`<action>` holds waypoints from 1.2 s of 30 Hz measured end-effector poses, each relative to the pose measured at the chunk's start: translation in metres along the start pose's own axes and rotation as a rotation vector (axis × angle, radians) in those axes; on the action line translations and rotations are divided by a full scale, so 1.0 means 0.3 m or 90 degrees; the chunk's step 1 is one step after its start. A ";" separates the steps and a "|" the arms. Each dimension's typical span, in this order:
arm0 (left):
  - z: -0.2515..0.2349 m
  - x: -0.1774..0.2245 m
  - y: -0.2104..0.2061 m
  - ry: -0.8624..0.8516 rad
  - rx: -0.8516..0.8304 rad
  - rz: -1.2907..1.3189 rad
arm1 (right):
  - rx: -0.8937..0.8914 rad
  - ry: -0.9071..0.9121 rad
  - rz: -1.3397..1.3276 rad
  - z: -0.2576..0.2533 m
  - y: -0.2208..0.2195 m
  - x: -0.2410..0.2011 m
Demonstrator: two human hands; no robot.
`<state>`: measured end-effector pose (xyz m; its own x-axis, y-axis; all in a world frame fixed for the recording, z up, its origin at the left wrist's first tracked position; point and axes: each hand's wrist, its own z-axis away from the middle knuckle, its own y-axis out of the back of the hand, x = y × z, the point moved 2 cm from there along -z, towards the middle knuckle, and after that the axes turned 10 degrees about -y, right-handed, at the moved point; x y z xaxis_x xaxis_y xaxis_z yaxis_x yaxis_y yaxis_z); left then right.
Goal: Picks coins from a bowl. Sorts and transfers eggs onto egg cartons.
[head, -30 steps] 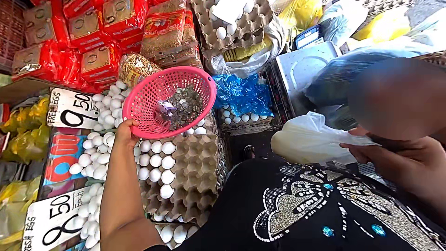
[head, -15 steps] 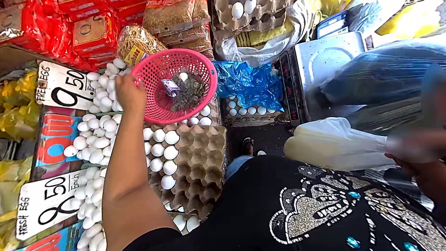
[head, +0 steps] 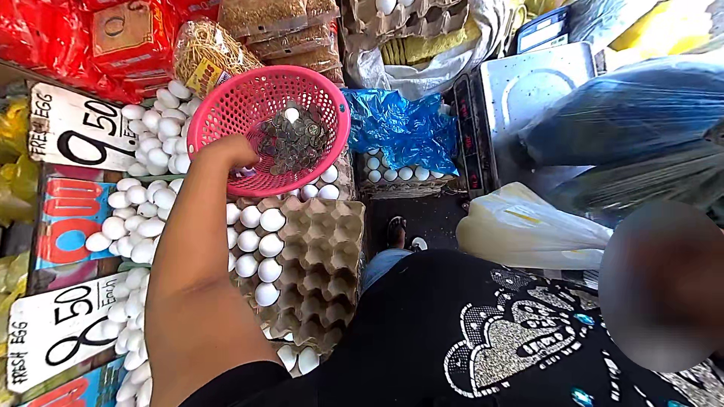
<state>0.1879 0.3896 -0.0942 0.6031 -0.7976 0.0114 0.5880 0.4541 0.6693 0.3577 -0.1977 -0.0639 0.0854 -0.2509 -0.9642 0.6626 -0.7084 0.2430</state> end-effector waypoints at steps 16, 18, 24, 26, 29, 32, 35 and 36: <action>-0.104 0.000 -0.029 0.017 0.272 0.473 | -0.009 -0.009 -0.022 0.022 -0.047 -0.011; -0.132 -0.007 -0.015 0.029 0.337 0.526 | -0.013 -0.014 -0.019 0.020 -0.056 -0.017; -0.214 0.045 0.003 0.047 0.249 0.224 | -0.021 -0.019 -0.004 0.017 -0.060 -0.027; -0.217 0.044 0.007 0.047 0.219 0.232 | -0.014 -0.014 -0.001 0.021 -0.056 -0.020; -0.174 0.003 0.009 -0.017 0.300 0.448 | -0.012 -0.020 -0.006 0.021 -0.056 -0.012; -0.146 -0.012 0.023 -0.119 0.372 0.864 | -0.014 -0.026 -0.006 0.015 -0.063 -0.006; -0.117 0.037 0.014 -0.142 0.329 0.805 | -0.026 -0.029 0.001 0.005 -0.073 -0.019; -0.108 0.054 0.005 -0.135 0.301 0.662 | -0.030 -0.031 0.000 0.003 -0.075 -0.024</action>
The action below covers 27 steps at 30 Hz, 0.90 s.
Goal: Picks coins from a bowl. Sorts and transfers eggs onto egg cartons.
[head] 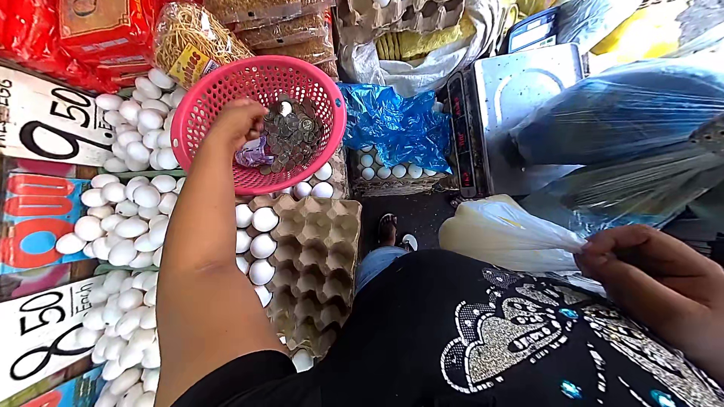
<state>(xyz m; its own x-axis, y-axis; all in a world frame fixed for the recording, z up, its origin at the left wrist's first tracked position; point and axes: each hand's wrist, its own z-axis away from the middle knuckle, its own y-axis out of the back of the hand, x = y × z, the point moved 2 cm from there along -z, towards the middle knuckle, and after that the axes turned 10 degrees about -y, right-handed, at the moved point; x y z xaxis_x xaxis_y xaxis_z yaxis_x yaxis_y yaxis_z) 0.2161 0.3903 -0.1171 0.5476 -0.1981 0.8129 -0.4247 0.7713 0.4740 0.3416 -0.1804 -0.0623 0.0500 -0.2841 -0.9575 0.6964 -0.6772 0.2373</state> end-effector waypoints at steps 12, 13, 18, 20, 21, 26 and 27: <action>0.047 -0.057 0.027 0.022 -0.166 -0.542 | 0.013 -0.019 -0.005 -0.006 -0.012 -0.007; 0.050 -0.040 0.012 -0.003 -0.159 -0.515 | 0.010 -0.017 -0.003 -0.007 -0.012 -0.009; 0.021 -0.033 -0.070 0.017 -0.248 -0.584 | 0.000 -0.017 0.004 -0.007 -0.010 -0.004; 0.017 -0.036 -0.030 0.043 -0.207 -0.602 | -0.001 -0.017 0.009 -0.007 -0.004 -0.001; 0.017 -0.030 0.000 0.044 -0.159 -0.600 | 0.002 -0.021 0.005 -0.006 -0.001 0.003; 0.039 0.003 -0.060 -0.019 -0.163 -0.528 | 0.002 -0.041 0.003 -0.011 -0.012 0.011; 0.037 -0.008 -0.088 -0.021 -0.181 -0.537 | 0.001 -0.040 0.000 -0.015 -0.018 0.011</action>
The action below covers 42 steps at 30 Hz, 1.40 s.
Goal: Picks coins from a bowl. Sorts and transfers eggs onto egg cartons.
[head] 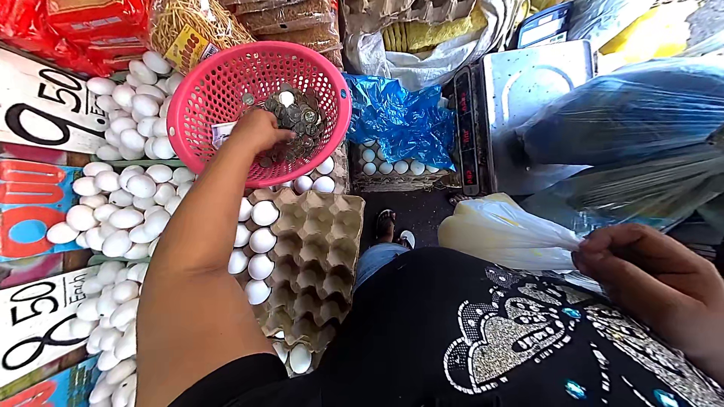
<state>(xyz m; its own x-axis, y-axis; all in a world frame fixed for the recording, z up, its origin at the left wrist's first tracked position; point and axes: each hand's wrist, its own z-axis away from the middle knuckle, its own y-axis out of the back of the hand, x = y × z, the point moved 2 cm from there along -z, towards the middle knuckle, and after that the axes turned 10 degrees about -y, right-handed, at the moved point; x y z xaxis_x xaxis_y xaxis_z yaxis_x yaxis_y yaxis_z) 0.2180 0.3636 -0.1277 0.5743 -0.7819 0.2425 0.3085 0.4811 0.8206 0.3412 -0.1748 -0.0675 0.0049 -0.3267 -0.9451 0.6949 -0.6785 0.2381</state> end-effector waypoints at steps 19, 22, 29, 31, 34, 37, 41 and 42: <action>0.016 0.005 0.030 0.000 0.048 0.423 | 0.018 -0.007 -0.012 -0.007 0.009 -0.003; 0.024 0.001 0.031 0.021 0.026 0.517 | 0.007 0.000 -0.010 -0.012 0.008 0.007; -0.020 -0.054 -0.010 0.110 -0.087 -0.040 | 0.003 0.009 -0.007 -0.016 0.010 0.002; -0.011 -0.053 0.030 0.121 -0.094 -0.049 | 0.008 0.002 -0.010 -0.013 0.011 0.006; -0.006 -0.009 0.023 0.063 -0.107 0.007 | 0.008 -0.001 -0.015 -0.015 0.003 0.009; -0.004 -0.002 -0.036 0.062 -0.175 -0.077 | 0.012 0.006 -0.012 -0.017 0.003 0.001; 0.043 -0.043 0.024 0.161 -0.121 -0.187 | 0.013 0.006 -0.010 -0.014 0.011 0.009; 0.042 -0.046 0.045 0.155 -0.116 -0.157 | 0.013 0.003 -0.010 -0.016 0.009 0.011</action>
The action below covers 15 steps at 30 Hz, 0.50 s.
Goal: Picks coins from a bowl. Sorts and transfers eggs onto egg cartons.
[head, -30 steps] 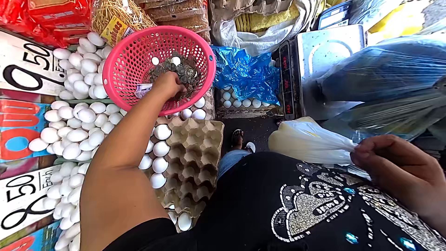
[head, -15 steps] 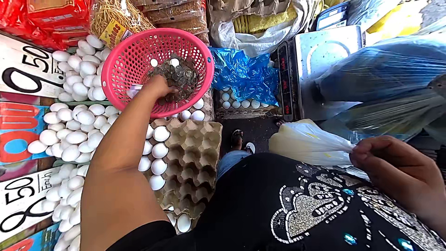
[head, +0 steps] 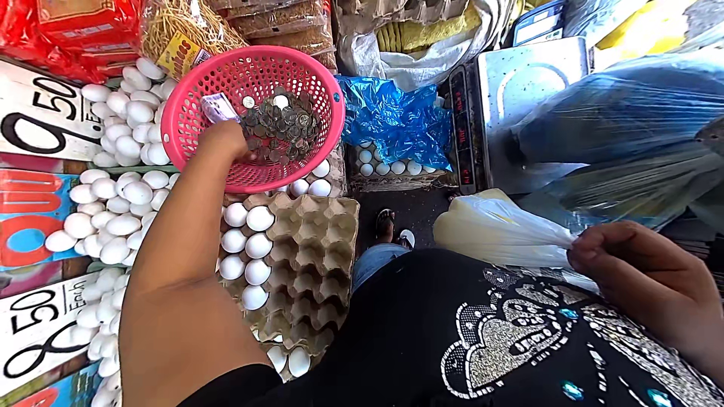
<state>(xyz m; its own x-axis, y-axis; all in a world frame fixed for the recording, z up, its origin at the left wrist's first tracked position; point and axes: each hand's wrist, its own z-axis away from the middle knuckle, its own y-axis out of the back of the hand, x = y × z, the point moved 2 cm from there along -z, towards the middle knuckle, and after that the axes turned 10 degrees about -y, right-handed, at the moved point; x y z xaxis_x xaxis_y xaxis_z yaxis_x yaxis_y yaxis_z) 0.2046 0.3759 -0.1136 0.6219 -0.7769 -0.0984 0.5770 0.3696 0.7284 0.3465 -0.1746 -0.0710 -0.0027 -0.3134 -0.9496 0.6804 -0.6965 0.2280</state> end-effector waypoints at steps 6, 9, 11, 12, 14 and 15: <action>-0.063 0.088 -0.033 -0.090 0.040 0.114 | -0.010 0.009 0.002 -0.008 -0.013 -0.010; -0.058 0.083 -0.004 -0.136 0.135 0.161 | -0.002 0.008 0.006 0.001 -0.002 -0.010; -0.047 0.087 0.002 -0.202 0.165 0.162 | 0.005 0.003 0.006 0.009 0.001 -0.006; -0.043 0.093 -0.004 -0.222 0.163 0.147 | 0.008 0.003 0.007 0.010 0.001 -0.004; -0.043 0.102 -0.023 -0.241 0.167 0.108 | 0.013 0.002 0.005 0.009 0.000 0.001; -0.047 0.104 -0.032 -0.242 0.177 0.093 | 0.018 0.000 0.004 0.010 -0.001 0.001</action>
<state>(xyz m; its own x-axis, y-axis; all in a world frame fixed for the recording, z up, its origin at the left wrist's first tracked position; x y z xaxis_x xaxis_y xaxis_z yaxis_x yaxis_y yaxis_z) 0.2260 0.3553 -0.1332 0.4185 -0.8771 0.2357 0.3028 0.3794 0.8743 0.3441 -0.1764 -0.0707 0.0017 -0.3173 -0.9483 0.6595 -0.7125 0.2395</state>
